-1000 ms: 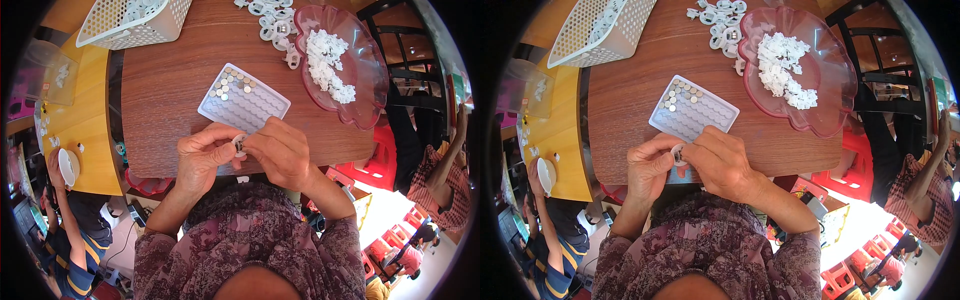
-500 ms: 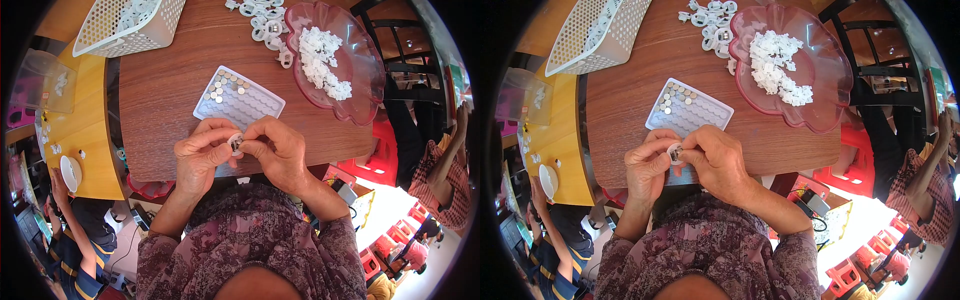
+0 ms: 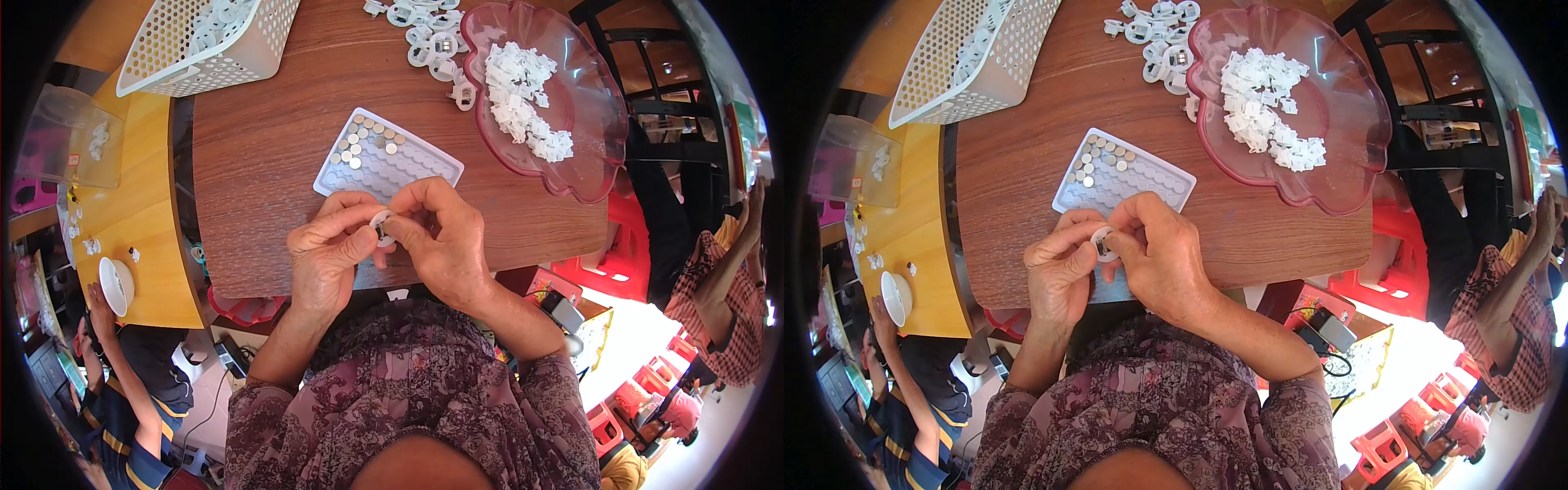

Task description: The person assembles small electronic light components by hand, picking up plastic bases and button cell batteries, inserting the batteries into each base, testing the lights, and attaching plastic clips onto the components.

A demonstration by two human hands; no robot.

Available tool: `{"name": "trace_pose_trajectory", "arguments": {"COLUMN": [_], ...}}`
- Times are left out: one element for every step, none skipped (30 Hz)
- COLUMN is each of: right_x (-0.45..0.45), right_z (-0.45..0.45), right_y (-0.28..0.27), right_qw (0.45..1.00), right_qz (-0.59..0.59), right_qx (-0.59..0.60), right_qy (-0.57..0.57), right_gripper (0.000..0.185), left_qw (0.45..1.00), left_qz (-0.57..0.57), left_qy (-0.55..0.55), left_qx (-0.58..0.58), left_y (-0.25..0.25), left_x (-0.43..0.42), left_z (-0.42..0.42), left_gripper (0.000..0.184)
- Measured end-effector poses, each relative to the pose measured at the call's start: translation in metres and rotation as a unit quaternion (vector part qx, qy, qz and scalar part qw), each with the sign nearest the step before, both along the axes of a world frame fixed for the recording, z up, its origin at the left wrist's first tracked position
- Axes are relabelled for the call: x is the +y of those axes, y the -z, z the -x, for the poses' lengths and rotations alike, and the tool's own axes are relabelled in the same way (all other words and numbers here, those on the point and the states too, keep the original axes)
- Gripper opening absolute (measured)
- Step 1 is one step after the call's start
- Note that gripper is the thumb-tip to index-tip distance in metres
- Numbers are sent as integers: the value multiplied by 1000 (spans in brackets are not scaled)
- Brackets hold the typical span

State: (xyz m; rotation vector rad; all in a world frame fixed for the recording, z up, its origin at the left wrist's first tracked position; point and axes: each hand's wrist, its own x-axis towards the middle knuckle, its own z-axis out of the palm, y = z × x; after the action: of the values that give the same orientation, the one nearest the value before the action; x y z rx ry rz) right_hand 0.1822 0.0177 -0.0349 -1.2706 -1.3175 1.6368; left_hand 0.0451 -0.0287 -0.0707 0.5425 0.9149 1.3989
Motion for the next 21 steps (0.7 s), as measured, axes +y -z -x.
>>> {"name": "trace_pose_trajectory", "arguments": {"right_x": [-1, -3, -5, -6, -7, -7, -8, -9, -10, -11, -11, -12, -12, -13, -14, -14, -14, -14, -14, -14, -14], "right_z": [1, 2, 3, 3, 3, 3, 3, 3, 3, 2, 1, -1, -3, -5, -6, -6, -7, -7, -7, -7, -7], "right_y": [4, 9, 11, 12, 12, 12, 12, 12, 13, 14, 15, 16, 18, 20, 20, 21, 21, 21, 22, 23, 24], "right_qw": [1000, 998, 992, 992, 994, 995, 995, 993, 992, 992, 993, 995, 994, 995, 995, 995, 995, 996, 996, 996, 996], "right_qz": [0, -61, -122, -123, -112, -102, -103, -109, -116, -117, -99, -80, -80, -88, -95, -94, -88, -83, -82, -80, -78], "right_qx": [1, -14, -28, -26, -12, 3, 5, 18, 30, 32, 41, 50, 51, 36, 21, 21, 28, 35, 36, 30, 25], "right_qy": [1, 4, 6, 7, 10, 14, 14, 26, 39, 39, 41, 43, 45, 34, 24, 24, 25, 26, 26, 24, 22], "right_gripper": [13, 12, 11, 11, 11, 11, 11, 12, 14, 14, 15, 17, 17, 17, 17, 17, 17, 17, 17, 16, 16], "left_qw": [1000, 1000, 1000, 1000, 1000, 1000, 1000, 1000, 1000, 1000, 1000, 1000, 999, 996, 996, 996, 995, 995, 992, 988, 988], "left_qz": [-2, -3, -4, 0, 4, 3, 1, 0, -2, -4, -6, -7, 5, 18, 19, 24, 29, 29, 44, 57, 58], "left_qy": [-1, -1, -1, -2, -3, -2, 5, 11, 11, 7, 3, 4, 16, 29, 29, 26, 23, 23, 24, 25, 24], "left_qx": [1, 3, 4, -8, -20, -18, -18, -18, -17, 2, 20, 20, 50, 79, 80, 87, 94, 95, 119, 143, 144], "left_y": [1, 2, 3, 4, 3, 2, 0, -2, -5, -8, -10, -11, -11, -12, -12, -13, -14, -14, -15, -16, -15], "left_x": [0, 0, 0, 0, 0, 1, 1, 1, 2, 1, 1, -1, -3, -5, -5, -6, -6, -6, -6, -6, -6], "left_z": [0, 1, 1, 1, 1, 2, 3, 3, 2, 0, -1, 0, 1, 1, 1, 1, 1, 1, 0, -1, -3], "left_gripper": [27, 27, 27, 27, 27, 27, 27, 28, 28, 29, 29, 29, 29, 29, 29, 28, 28, 28, 28, 28, 28]}}
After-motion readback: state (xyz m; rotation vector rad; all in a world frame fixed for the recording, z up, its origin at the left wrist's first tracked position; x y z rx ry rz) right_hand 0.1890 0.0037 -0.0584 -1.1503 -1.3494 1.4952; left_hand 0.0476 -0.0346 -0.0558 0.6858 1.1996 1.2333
